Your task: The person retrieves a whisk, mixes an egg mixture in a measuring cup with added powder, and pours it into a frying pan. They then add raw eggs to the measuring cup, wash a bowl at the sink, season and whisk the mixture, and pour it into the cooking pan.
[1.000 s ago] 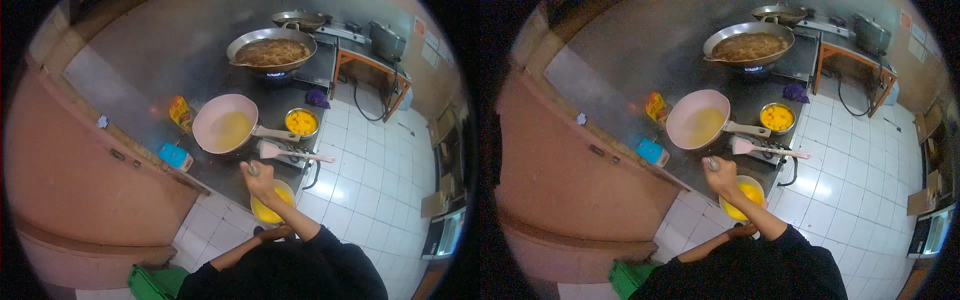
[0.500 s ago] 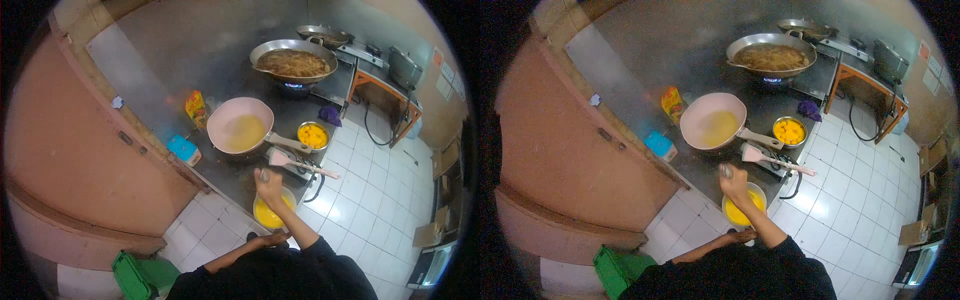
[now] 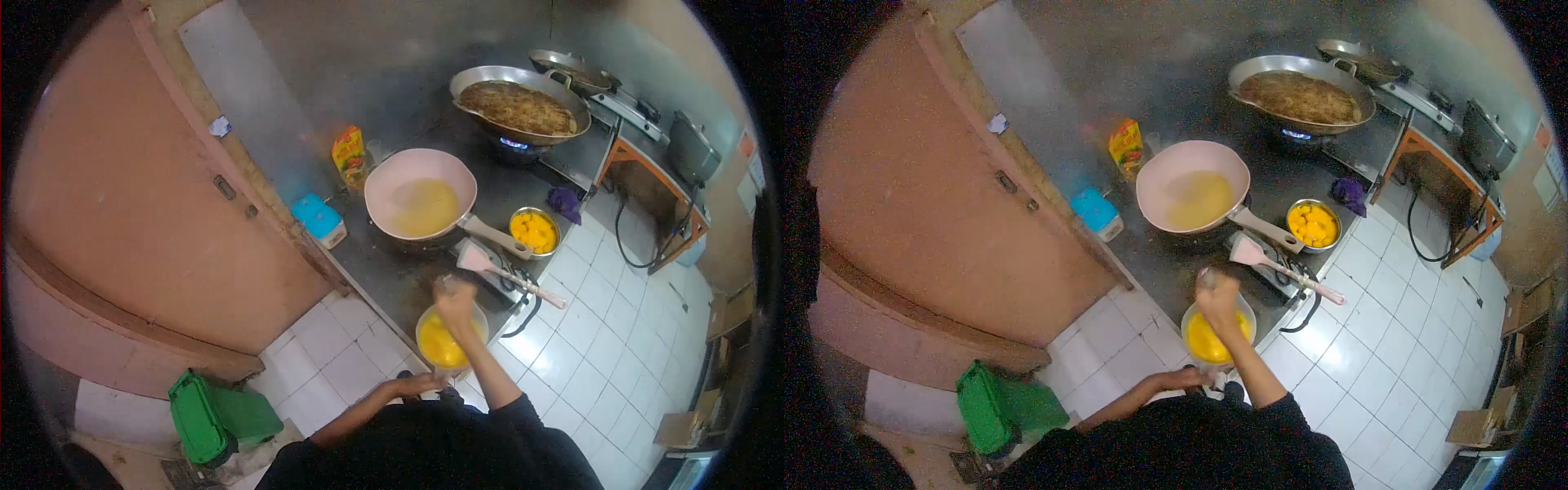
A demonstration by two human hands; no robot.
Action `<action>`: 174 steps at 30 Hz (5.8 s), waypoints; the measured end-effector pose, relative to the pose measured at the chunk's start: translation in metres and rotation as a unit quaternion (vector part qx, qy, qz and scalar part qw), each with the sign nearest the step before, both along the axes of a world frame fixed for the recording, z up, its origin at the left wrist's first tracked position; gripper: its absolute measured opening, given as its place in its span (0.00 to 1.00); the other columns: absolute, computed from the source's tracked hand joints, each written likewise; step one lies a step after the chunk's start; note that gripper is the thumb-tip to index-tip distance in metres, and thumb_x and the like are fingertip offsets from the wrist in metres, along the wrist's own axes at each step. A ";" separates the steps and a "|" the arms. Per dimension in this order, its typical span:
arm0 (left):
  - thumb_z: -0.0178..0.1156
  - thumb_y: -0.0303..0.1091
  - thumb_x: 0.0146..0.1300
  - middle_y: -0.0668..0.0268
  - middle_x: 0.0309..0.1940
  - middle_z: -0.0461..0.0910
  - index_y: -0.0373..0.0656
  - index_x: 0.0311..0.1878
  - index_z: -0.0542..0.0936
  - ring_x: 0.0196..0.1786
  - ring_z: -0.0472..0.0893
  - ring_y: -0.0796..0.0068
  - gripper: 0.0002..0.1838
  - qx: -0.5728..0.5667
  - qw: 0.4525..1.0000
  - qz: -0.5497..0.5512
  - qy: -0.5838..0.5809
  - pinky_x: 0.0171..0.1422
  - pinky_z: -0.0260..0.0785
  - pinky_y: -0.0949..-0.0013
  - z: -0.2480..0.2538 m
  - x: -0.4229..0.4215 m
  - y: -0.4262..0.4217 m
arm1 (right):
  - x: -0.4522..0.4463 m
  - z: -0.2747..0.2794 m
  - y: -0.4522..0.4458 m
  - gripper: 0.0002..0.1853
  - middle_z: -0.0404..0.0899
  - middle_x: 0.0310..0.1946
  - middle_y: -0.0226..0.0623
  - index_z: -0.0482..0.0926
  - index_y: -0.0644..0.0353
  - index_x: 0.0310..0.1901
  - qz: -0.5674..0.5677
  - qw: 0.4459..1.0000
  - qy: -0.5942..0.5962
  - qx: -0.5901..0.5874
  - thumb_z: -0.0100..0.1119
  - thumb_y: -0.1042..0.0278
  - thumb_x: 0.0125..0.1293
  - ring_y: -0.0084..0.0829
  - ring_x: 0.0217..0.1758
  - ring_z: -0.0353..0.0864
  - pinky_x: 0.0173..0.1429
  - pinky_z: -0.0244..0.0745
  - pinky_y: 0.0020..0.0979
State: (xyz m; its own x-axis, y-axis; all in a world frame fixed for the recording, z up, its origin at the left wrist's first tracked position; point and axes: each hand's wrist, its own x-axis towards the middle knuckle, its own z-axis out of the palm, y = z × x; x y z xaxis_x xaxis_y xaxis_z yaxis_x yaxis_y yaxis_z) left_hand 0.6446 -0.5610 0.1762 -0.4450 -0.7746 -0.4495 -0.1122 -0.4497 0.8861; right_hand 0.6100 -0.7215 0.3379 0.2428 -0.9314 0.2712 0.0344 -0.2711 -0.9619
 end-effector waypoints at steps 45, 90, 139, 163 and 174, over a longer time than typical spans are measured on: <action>0.57 0.45 0.58 0.66 0.46 0.71 0.44 0.53 0.73 0.51 0.68 0.71 0.22 -0.262 0.909 0.296 0.133 0.55 0.60 0.68 -0.084 0.093 -0.132 | 0.018 -0.054 -0.011 0.14 0.70 0.13 0.26 0.73 0.63 0.15 0.245 0.939 0.236 0.039 0.58 0.69 0.56 0.18 0.18 0.65 0.23 0.62 0.26; 0.60 0.48 0.49 0.69 0.17 0.72 0.42 0.16 0.76 0.23 0.68 0.79 0.18 -0.112 0.915 0.387 -0.026 0.29 0.59 0.73 0.015 0.063 -0.123 | -0.156 0.157 -0.022 0.23 0.71 0.26 0.33 0.76 0.61 0.40 0.212 0.911 -0.288 -0.205 0.41 0.48 0.65 0.28 0.29 0.71 0.37 0.69 0.34; 0.59 0.46 0.53 0.72 0.23 0.74 0.41 0.30 0.80 0.30 0.72 0.81 0.16 -0.216 0.952 0.207 -0.060 0.35 0.66 0.71 -0.033 0.078 -0.143 | -0.007 0.022 0.030 0.16 0.68 0.12 0.27 0.71 0.63 0.13 0.099 0.993 0.053 -0.026 0.60 0.70 0.55 0.21 0.17 0.60 0.22 0.57 0.28; 0.61 0.46 0.51 0.69 0.36 0.78 0.42 0.43 0.79 0.37 0.72 0.81 0.20 -0.279 0.898 0.327 0.099 0.40 0.64 0.74 -0.022 0.073 -0.123 | 0.001 0.009 0.023 0.15 0.68 0.12 0.30 0.73 0.67 0.17 0.171 0.967 0.185 -0.037 0.58 0.67 0.57 0.19 0.17 0.63 0.21 0.59 0.29; 0.58 0.47 0.56 0.66 0.52 0.69 0.42 0.52 0.71 0.55 0.65 0.75 0.24 -0.180 0.932 0.312 0.037 0.61 0.56 0.67 -0.062 0.082 -0.118 | 0.008 0.033 0.034 0.09 0.71 0.13 0.38 0.73 0.67 0.17 0.203 0.976 0.066 0.041 0.57 0.71 0.48 0.25 0.18 0.69 0.26 0.64 0.31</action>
